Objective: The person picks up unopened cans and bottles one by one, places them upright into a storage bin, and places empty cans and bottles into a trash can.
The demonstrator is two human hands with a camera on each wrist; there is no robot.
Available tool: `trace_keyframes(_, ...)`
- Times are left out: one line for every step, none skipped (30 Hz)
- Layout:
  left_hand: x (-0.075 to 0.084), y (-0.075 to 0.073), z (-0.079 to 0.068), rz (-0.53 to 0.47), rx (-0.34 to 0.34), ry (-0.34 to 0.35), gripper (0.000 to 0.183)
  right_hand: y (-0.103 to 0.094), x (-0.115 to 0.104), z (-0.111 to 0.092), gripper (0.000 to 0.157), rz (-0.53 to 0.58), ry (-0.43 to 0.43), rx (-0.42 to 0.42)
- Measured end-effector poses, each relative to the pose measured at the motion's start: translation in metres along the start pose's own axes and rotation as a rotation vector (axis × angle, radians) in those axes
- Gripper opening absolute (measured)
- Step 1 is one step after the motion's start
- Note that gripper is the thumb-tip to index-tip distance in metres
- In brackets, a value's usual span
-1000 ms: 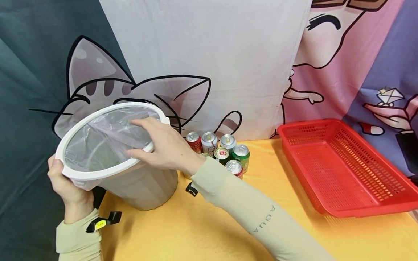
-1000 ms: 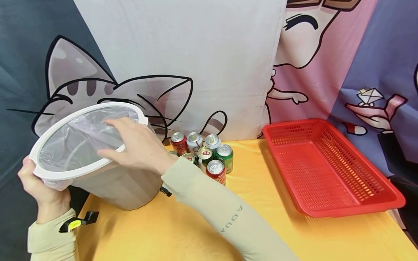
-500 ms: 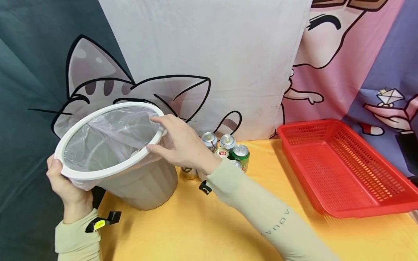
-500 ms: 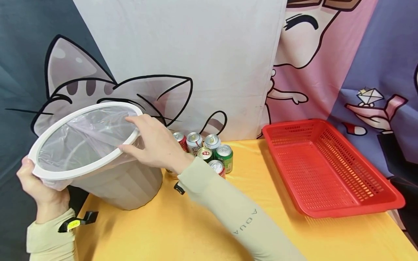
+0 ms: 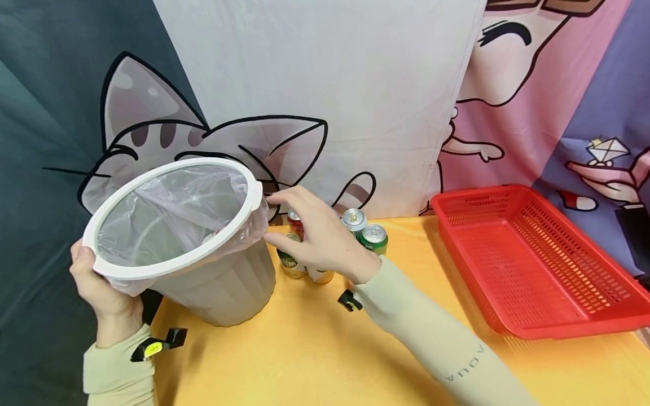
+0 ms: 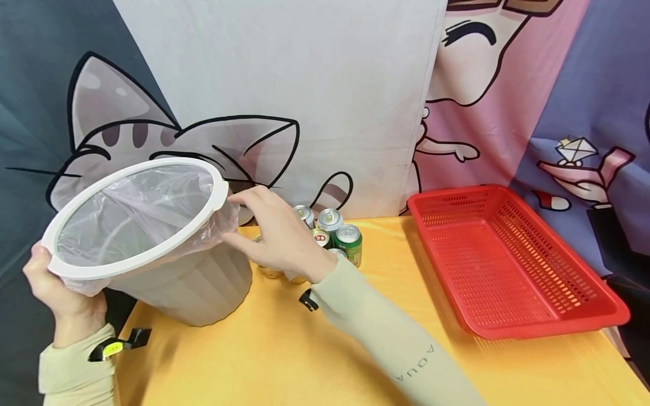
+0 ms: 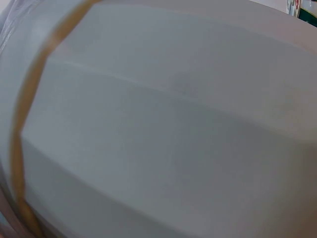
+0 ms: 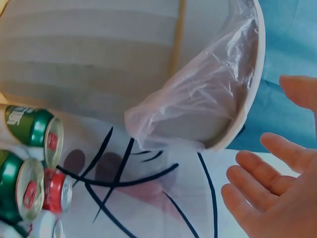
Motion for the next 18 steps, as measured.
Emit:
trace_keyframes(0.000,0.000,0.000,0.010,-0.005,0.006,0.034,-0.002,0.002,-0.004,0.053,0.002,0.000,-0.001)
trace_keyframes(0.000,0.000,-0.001,0.006,-0.004,0.007,0.034,-0.005,0.003,-0.009,0.052,0.001,0.000,-0.002)
trace_keyframes(0.000,0.001,-0.001,0.011,-0.006,0.012,0.034,-0.008,0.005,-0.014,0.051,-0.004,0.001,0.000)
trace_keyframes(0.000,0.001,-0.001,0.012,-0.007,0.012,0.033,-0.011,0.007,-0.019,0.051,-0.009,0.003,0.006)
trace_keyframes(0.000,0.001,-0.002,0.016,-0.010,0.015,0.033,-0.015,0.008,-0.023,0.050,-0.008,0.003,0.013)
trace_keyframes(-0.001,0.001,-0.002,0.027,-0.016,0.027,0.034,-0.019,0.010,-0.028,0.049,-0.011,0.002,0.021)
trace_keyframes(0.000,0.002,-0.002,0.035,-0.018,0.031,0.034,-0.023,0.011,-0.033,0.048,-0.014,0.005,0.030)
trace_keyframes(0.000,0.002,-0.002,0.039,-0.020,0.035,0.034,-0.027,0.013,-0.038,0.048,-0.016,0.004,0.037)
trace_keyframes(0.000,0.002,-0.001,0.053,-0.025,0.045,0.035,-0.031,0.015,-0.042,0.048,-0.021,0.006,0.045)
trace_keyframes(0.000,0.002,-0.001,0.064,-0.027,0.052,0.035,-0.035,0.017,-0.047,0.048,-0.017,0.011,0.048)
trace_keyframes(0.000,0.001,-0.001,0.080,-0.030,0.063,0.036,-0.039,0.018,-0.051,0.048,-0.007,0.016,0.048)
trace_keyframes(0.000,0.001,-0.001,0.083,-0.027,0.065,0.036,-0.042,0.020,-0.055,0.048,-0.006,0.023,0.048)
trace_keyframes(0.001,0.001,0.000,0.087,-0.026,0.065,0.036,-0.046,0.021,-0.059,0.048,0.001,0.031,0.051)
trace_keyframes(0.001,0.000,0.000,0.095,-0.027,0.070,0.036,-0.050,0.022,-0.064,0.048,0.003,0.040,0.050)
trace_keyframes(0.001,0.000,0.000,0.096,-0.026,0.070,0.036,-0.054,0.024,-0.068,0.048,0.003,0.048,0.052)
trace_keyframes(0.001,0.000,0.000,0.099,-0.025,0.070,0.037,-0.058,0.025,-0.073,0.048,0.002,0.057,0.055)
trace_keyframes(0.000,-0.001,-0.001,0.084,-0.017,0.057,0.036,-0.063,0.027,-0.077,0.048,-0.009,0.062,0.061)
trace_keyframes(0.001,0.000,-0.001,0.085,-0.017,0.055,0.036,-0.068,0.029,-0.083,0.048,-0.021,0.068,0.065)
Point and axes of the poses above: each hand's wrist, its own z-axis towards the middle knuckle, its own y-axis out of the palm, x = y × z, the point moved 5 cm from there along z, towards the middle knuckle, and after that the axes turned 4 degrees about -x, right-handed, at the moved point
